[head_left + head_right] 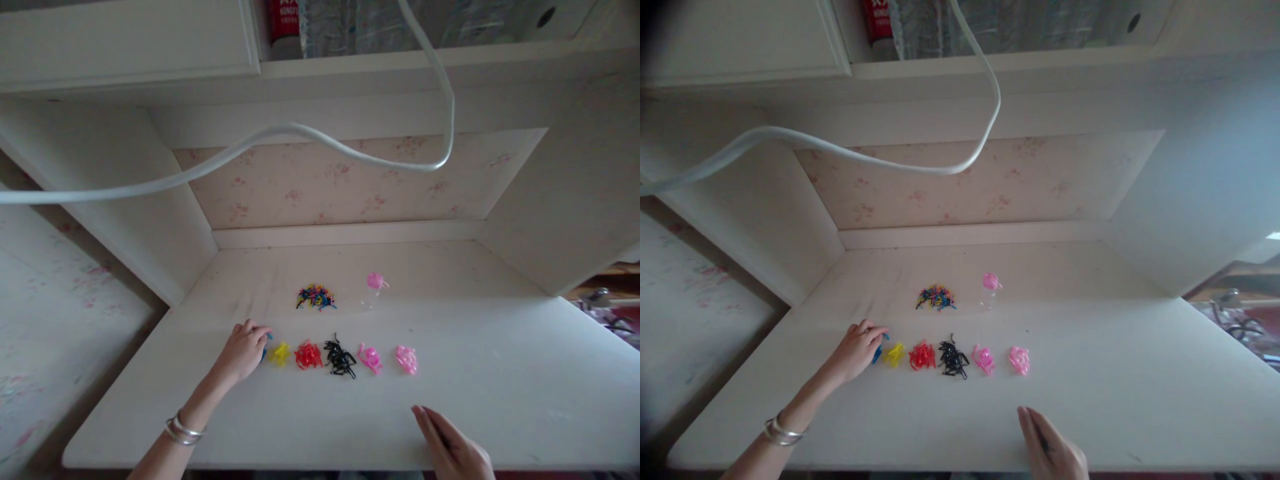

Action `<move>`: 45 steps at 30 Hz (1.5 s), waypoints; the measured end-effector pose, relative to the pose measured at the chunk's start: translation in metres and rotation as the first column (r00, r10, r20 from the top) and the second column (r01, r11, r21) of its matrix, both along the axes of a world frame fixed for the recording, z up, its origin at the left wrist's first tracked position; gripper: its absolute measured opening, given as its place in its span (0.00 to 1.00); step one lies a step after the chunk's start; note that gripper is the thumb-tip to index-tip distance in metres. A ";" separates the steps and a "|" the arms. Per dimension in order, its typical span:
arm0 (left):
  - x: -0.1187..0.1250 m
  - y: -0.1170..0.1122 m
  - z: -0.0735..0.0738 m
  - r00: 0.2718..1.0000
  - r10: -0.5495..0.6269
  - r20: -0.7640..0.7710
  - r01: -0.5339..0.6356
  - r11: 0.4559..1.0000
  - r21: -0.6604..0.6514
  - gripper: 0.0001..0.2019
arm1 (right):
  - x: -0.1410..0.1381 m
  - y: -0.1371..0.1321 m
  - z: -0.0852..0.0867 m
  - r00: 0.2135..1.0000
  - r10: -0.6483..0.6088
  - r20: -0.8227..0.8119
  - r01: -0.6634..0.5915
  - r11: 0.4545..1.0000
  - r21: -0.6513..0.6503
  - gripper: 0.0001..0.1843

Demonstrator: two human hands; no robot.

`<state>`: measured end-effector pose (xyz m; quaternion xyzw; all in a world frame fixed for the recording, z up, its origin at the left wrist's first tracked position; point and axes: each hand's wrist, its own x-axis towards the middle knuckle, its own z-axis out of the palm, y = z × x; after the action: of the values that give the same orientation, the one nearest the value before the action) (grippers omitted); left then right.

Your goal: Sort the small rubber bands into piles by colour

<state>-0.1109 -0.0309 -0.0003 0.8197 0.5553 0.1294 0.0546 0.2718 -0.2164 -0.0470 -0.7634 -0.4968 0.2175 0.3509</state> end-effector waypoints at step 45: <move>0.150 0.033 0.044 0.964 -0.245 0.100 0.235 0.967 0.101 0.11 | -0.023 0.015 -0.001 0.875 0.044 0.482 -0.123 0.983 0.134 0.25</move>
<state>0.0393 0.0018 0.0435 0.8739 0.4418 0.1919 0.0648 0.2489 -0.2016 -0.0477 -0.7403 -0.6163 -0.0028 0.2686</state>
